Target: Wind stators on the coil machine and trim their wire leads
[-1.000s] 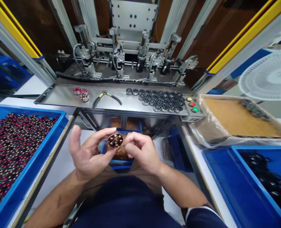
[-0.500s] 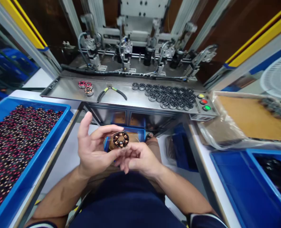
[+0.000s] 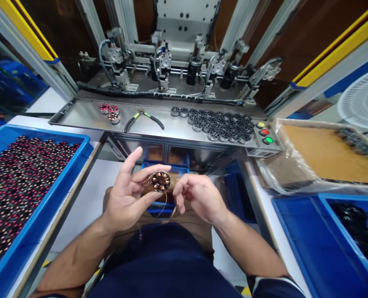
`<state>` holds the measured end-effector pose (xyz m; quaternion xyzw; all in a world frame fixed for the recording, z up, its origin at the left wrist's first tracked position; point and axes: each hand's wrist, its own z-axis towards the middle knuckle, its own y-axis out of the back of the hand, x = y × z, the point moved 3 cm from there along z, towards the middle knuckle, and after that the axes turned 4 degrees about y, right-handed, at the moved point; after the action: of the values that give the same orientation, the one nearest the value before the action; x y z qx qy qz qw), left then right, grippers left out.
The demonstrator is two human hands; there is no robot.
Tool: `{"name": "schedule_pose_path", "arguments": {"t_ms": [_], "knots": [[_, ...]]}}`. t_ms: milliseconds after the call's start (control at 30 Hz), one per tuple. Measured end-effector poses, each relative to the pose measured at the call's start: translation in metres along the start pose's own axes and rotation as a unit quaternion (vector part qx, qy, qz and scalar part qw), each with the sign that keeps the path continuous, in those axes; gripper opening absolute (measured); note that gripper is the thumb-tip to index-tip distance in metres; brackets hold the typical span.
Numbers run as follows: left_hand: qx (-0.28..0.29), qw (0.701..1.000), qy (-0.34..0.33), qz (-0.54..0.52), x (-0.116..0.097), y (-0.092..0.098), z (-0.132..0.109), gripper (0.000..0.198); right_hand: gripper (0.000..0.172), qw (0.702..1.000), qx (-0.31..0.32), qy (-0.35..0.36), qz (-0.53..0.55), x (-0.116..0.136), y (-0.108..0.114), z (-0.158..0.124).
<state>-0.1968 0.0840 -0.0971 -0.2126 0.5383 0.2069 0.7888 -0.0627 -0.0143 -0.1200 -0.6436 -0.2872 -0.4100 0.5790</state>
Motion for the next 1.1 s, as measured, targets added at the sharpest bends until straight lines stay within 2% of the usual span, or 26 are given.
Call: {"name": "schedule_pose_path", "arguments": {"t_ms": [100,200,267,367,467,533,600,700,767,833,1000,1100], "knots": [[0.027,0.999,0.016,-0.009,0.002,-0.004,-0.002,0.084,0.033,0.999,-0.020,-0.011,-0.029,0.006,-0.006,-0.001],[-0.009,1.000,0.006,0.002,0.005,-0.005,-0.003,0.091,0.031,0.999,-0.024,-0.020,-0.036,0.002,-0.011,-0.003],[-0.028,1.000,0.008,0.005,0.008,-0.004,-0.004,0.091,0.031,0.999,-0.008,-0.023,-0.037,-0.004,-0.011,-0.005],[-0.024,0.999,0.031,-0.001,0.010,-0.001,-0.005,0.087,0.029,0.998,0.025,-0.014,-0.054,-0.010,-0.007,-0.009],[-0.014,0.999,0.040,0.000,0.010,0.002,-0.005,0.086,0.029,0.991,0.080,-0.003,-0.108,-0.012,0.000,-0.012],[-0.015,0.999,0.030,0.007,0.009,0.004,-0.006,0.085,0.028,0.985,0.089,0.004,-0.147,-0.007,0.007,-0.012],[-0.021,1.000,0.010,0.018,0.009,0.004,-0.008,0.085,0.029,0.982,0.050,0.032,-0.177,0.003,0.012,-0.011],[-0.021,0.999,-0.011,0.044,0.009,0.000,-0.011,0.085,0.039,0.972,-0.022,0.100,-0.213,0.021,0.010,-0.009],[-0.009,0.998,-0.016,0.056,0.009,-0.004,-0.013,0.084,0.037,0.963,-0.033,0.132,-0.233,0.027,0.002,-0.008],[0.000,0.998,-0.012,0.055,0.008,-0.006,-0.013,0.084,0.028,0.956,-0.032,0.155,-0.245,0.027,-0.005,-0.006],[-0.010,0.999,0.049,0.015,0.010,-0.001,-0.009,0.078,0.016,0.950,-0.075,0.189,-0.236,0.016,-0.008,-0.008],[0.001,0.995,0.100,-0.029,0.016,0.003,-0.007,0.054,0.014,0.953,-0.085,0.189,-0.219,0.010,-0.007,-0.010]]}}
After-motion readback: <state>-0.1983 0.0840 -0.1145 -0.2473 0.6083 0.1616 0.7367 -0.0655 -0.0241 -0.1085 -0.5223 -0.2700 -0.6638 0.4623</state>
